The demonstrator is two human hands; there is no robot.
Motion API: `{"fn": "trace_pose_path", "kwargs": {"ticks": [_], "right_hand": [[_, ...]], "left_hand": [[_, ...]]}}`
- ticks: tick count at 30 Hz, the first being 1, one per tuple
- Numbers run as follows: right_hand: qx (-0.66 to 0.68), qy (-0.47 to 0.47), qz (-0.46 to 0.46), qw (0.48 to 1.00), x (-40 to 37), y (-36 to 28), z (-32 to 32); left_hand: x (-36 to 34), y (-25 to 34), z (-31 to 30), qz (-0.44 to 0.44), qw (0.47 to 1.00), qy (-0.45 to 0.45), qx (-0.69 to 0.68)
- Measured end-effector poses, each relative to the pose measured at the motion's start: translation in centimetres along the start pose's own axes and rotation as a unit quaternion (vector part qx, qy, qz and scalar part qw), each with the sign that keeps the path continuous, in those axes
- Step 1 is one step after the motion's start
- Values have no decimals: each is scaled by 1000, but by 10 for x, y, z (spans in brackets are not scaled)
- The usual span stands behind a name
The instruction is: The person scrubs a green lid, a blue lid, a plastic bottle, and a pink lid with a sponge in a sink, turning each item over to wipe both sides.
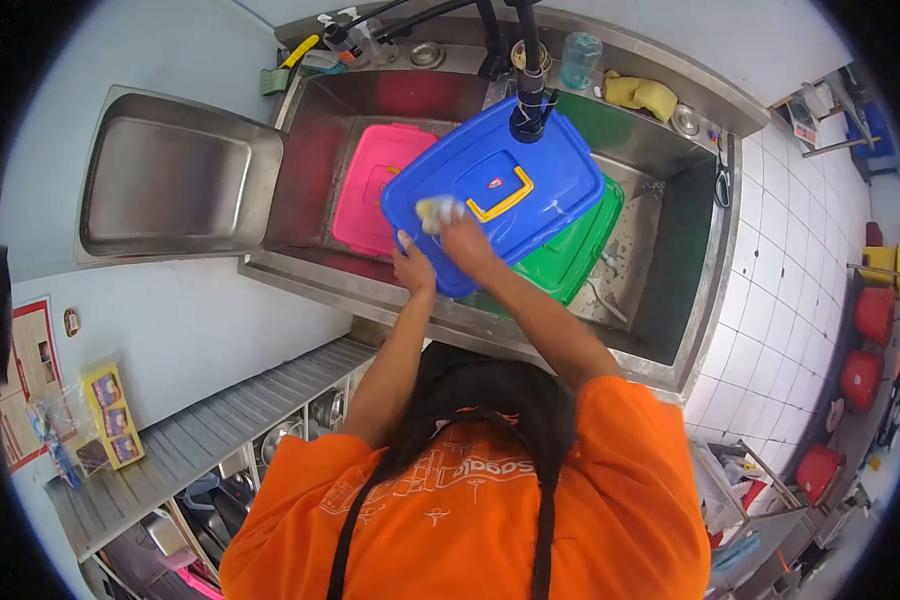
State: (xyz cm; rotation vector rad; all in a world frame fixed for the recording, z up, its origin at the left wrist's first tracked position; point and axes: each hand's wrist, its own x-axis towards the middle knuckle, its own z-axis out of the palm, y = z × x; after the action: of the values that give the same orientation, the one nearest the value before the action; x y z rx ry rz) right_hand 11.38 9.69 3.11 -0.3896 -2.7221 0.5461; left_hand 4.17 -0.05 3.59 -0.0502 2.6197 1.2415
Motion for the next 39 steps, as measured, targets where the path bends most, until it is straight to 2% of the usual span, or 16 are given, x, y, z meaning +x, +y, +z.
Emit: {"fn": "trace_pose_path", "kwargs": {"ticks": [2, 3, 9, 13, 16, 18, 20, 22, 26, 30, 32, 34, 35, 36, 38, 39], "right_hand": [[53, -8, 197, 979, 33, 15, -16], [49, -14, 196, 979, 33, 12, -19], [-22, -10, 8, 1000, -13, 7, -5], [-64, -153, 104, 981, 32, 41, -16], [-7, -63, 101, 993, 26, 45, -4], [-37, -73, -35, 996, 8, 44, 1], [-24, -88, 24, 996, 42, 62, -3], [-26, -86, 219, 972, 62, 68, -7], [17, -69, 32, 997, 29, 22, -24], [-37, 16, 143, 989, 59, 67, -1], [17, -72, 186, 980, 47, 53, 0], [-18, -60, 36, 997, 34, 67, 3], [-74, 56, 39, 995, 45, 87, 9], [-72, 53, 34, 995, 54, 104, -3], [-21, 44, 256, 966, 70, 123, -38], [-23, 47, 254, 966, 71, 122, -31]], "left_hand": [[13, -31, 29, 65, 994, 53, 69], [-2, -10, 27, 86, 994, 54, 51], [-19, -3, 43, 11, 998, 39, 56], [-42, 1, 42, 131, 978, 6, 163], [-37, -4, 49, 125, 982, 30, 135], [-32, -6, 50, 115, 985, 7, 130], [-23, 2, 50, 108, 987, -12, 120], [-24, 4, 47, 56, 991, -58, 111], [-26, -7, 49, 176, 979, -8, 104], [-28, 10, 50, 105, 978, -36, 176], [-26, 12, 49, 102, 973, -47, 201], [-27, 13, 53, 103, 974, -30, 201], [-25, 15, 55, 100, 975, -28, 197], [-25, 18, 54, 107, 972, -37, 207], [-27, 16, 49, 113, 968, -48, 220], [-26, 17, 51, 115, 968, -36, 221]]}}
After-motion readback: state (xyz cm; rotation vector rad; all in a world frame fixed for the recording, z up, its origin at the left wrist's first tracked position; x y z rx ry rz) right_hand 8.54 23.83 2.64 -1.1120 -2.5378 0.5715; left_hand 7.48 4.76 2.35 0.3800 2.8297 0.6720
